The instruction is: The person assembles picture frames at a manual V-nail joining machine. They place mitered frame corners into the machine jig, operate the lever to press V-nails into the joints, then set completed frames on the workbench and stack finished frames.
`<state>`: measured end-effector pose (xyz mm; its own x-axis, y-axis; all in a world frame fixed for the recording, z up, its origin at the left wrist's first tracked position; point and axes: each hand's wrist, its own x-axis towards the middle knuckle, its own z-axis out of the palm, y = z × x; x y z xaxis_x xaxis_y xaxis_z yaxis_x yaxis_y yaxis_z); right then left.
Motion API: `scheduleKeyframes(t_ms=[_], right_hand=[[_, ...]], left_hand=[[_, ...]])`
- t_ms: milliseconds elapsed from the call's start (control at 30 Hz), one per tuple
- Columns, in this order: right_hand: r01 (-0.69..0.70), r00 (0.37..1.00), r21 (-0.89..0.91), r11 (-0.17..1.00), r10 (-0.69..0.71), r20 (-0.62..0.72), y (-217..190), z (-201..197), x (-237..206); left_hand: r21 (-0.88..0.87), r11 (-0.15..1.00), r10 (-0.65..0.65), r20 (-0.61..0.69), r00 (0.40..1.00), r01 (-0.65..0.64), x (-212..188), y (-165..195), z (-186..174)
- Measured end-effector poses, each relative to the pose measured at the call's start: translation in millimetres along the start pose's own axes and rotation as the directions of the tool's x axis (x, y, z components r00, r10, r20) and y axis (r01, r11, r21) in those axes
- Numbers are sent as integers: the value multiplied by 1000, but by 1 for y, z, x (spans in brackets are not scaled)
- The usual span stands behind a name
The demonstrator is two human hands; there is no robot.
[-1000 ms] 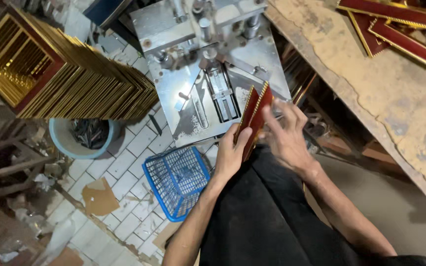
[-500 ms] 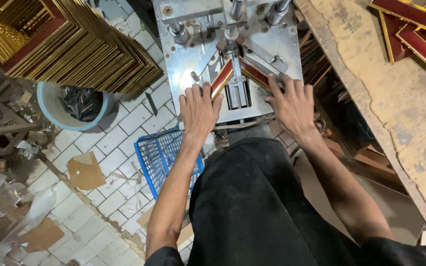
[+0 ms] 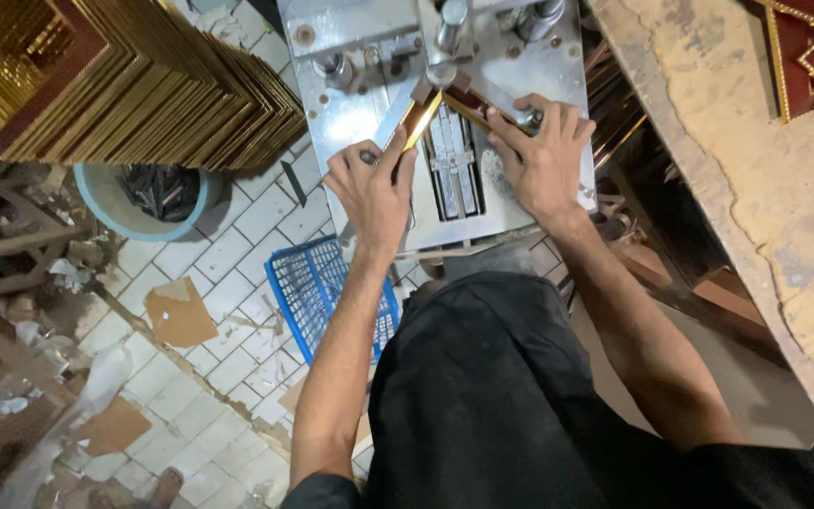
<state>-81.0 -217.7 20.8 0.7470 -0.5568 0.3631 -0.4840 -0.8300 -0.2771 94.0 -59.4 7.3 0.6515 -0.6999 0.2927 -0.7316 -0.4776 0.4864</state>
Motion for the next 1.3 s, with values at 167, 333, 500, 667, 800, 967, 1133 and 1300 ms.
scheduleKeyframes(t_ms=[167, 333, 500, 667, 800, 967, 1133, 1300], right_hand=[[-3, 999, -7, 1000, 4, 37, 4, 1, -3], [21, 1000, 88, 996, -19, -23, 8, 0, -6], [102, 961, 63, 993, -82, -265, 3, -21, -1], [-364, 884, -229, 903, 257, -392, 97, -133, -81], [-874, 485, -345, 343, 668, -564, 221, -251, -205], [-896, 349, -415, 161, 832, -430, 257, -302, -281], [-815, 476, -512, 270, 815, -329, 223, -270, -279], [-765, 511, -582, 277, 810, -287, 221, -280, -273]], left_hand=[[3, 1000, -2, 37, 999, 2, -1, 1, -2], [4, 1000, 2, 35, 999, -2, -11, -4, 4], [63, 994, 87, -24, 996, -85, -27, 2, -10], [19, 996, -90, -16, 996, 90, -40, 5, -26], [274, 960, 50, 55, 997, -63, -49, -13, -19], [41, 993, 104, 61, 993, -107, -46, -39, 4], [142, 982, 124, 37, 992, -128, -51, -45, 12], [130, 988, 84, 28, 996, -87, -47, -44, 7]])
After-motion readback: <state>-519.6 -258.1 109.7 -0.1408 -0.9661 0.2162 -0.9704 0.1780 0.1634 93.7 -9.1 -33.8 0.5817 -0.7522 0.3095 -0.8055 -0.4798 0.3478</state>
